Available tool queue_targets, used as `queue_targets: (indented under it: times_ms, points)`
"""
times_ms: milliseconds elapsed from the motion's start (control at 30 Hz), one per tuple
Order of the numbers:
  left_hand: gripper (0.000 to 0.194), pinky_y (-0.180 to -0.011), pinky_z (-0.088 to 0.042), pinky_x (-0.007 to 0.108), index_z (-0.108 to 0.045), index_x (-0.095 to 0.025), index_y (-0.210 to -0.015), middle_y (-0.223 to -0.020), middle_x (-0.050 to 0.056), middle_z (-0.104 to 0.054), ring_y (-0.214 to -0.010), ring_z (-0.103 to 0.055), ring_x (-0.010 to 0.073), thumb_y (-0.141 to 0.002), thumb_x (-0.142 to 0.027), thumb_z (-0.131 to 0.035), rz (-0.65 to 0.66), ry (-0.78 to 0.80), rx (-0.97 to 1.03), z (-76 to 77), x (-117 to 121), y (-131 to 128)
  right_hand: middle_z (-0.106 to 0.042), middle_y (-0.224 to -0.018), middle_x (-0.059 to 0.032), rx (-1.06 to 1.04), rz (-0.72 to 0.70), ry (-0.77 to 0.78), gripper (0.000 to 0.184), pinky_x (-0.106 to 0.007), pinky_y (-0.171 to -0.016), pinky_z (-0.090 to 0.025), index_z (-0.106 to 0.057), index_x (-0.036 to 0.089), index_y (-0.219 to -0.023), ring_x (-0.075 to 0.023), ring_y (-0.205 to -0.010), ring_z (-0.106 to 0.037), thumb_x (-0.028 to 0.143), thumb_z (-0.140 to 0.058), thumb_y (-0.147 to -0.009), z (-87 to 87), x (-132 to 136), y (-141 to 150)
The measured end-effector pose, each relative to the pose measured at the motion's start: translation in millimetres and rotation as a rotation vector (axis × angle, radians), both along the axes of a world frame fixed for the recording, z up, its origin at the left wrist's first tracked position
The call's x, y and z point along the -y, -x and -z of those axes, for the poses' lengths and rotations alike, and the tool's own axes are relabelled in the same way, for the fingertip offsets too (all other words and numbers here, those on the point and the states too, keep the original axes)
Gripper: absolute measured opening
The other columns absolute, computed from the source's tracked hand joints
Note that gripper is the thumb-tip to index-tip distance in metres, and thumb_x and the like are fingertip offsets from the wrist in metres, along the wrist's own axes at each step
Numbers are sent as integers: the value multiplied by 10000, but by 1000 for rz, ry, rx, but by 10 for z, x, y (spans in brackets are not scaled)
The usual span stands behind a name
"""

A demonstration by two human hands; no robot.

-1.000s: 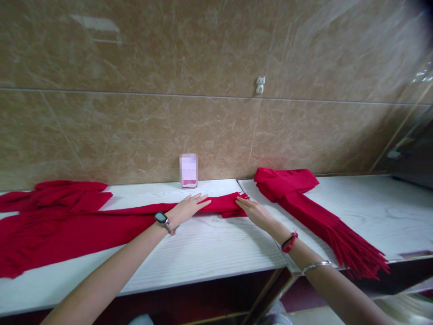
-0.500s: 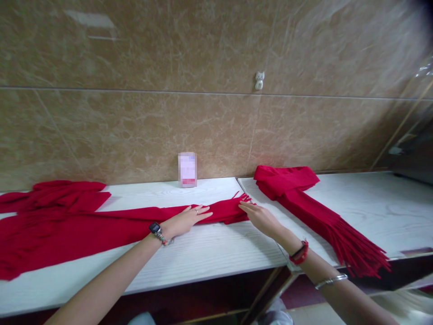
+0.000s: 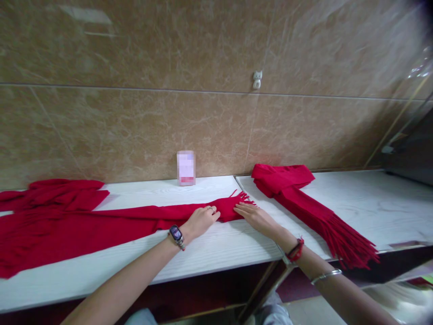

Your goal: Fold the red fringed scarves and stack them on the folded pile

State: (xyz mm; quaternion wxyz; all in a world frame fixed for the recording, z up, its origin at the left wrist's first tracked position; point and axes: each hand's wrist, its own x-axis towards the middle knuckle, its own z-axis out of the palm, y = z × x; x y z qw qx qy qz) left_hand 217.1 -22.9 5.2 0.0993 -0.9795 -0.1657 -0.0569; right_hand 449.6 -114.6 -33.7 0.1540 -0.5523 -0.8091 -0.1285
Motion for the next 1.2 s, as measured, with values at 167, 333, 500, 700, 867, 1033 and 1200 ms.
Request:
queue_targets:
  times_ms: [167,333,500,700,867,1033,1200]
  points:
    - [233,-773,-447,298,-588,-148,-973,-942,87,-527,-916,-496,203,-882,-69,-389,20,6,83,-52,2,-6,-545,-1253,-94,-160,-27,101,453,-342,-968,-421,-503,178,-1259,-179,-1161,-490,53,-343,-855,5,-32,-64]
    - [431,-854,-416,271,-576,-204,-1088,-943,49,-521,-915,-489,163,-803,38,-362,75,225,51,55,15,63,-512,-1282,-122,-180,-64,125,414,-356,-997,-392,-533,140,-1230,-201,-1212,-432,75,-355,-862,51,-11,-83]
    - [424,-945,-369,310,-559,-237,-1136,-1173,53,-486,-1077,-466,180,-788,-37,-420,71,348,70,-28,-48,42,-543,-1251,-124,-169,-90,66,376,-373,-1002,-387,-553,152,-1209,-205,-1209,-439,125,-394,-870,4,27,-59]
    - [400,-1056,-246,320,-412,-129,-1291,-1394,101,-369,-1294,-299,178,-913,-189,-299,55,369,89,-10,-169,-267,-527,-1270,-126,-189,67,-29,369,-427,-1008,-358,-527,151,-1228,-231,-1242,-395,244,-358,-913,-161,-215,82]
    - [489,-1074,-175,378,-266,-90,-1379,-1454,127,-237,-1350,-160,213,-930,-283,-265,-46,268,33,221,-97,-287,-439,-1332,-195,-8,214,37,448,-494,-979,-347,-425,89,-1303,-285,-1259,-360,297,-388,-908,53,-360,178]
    - [528,-1067,-176,407,-226,-105,-1397,-1469,131,-171,-1352,-147,229,-930,-351,-256,-78,268,13,244,-84,-227,-396,-1360,-195,63,183,16,455,-509,-960,-356,-382,113,-1334,-281,-1272,-338,273,-388,-909,223,-326,86]
    - [541,-1065,-176,385,-230,-108,-1398,-1469,120,-185,-1352,-148,220,-929,-375,-270,-82,279,45,257,-192,-266,-397,-1358,-199,168,135,29,403,-520,-949,-360,-434,124,-1296,-286,-1276,-329,250,-375,-918,168,-399,-18]
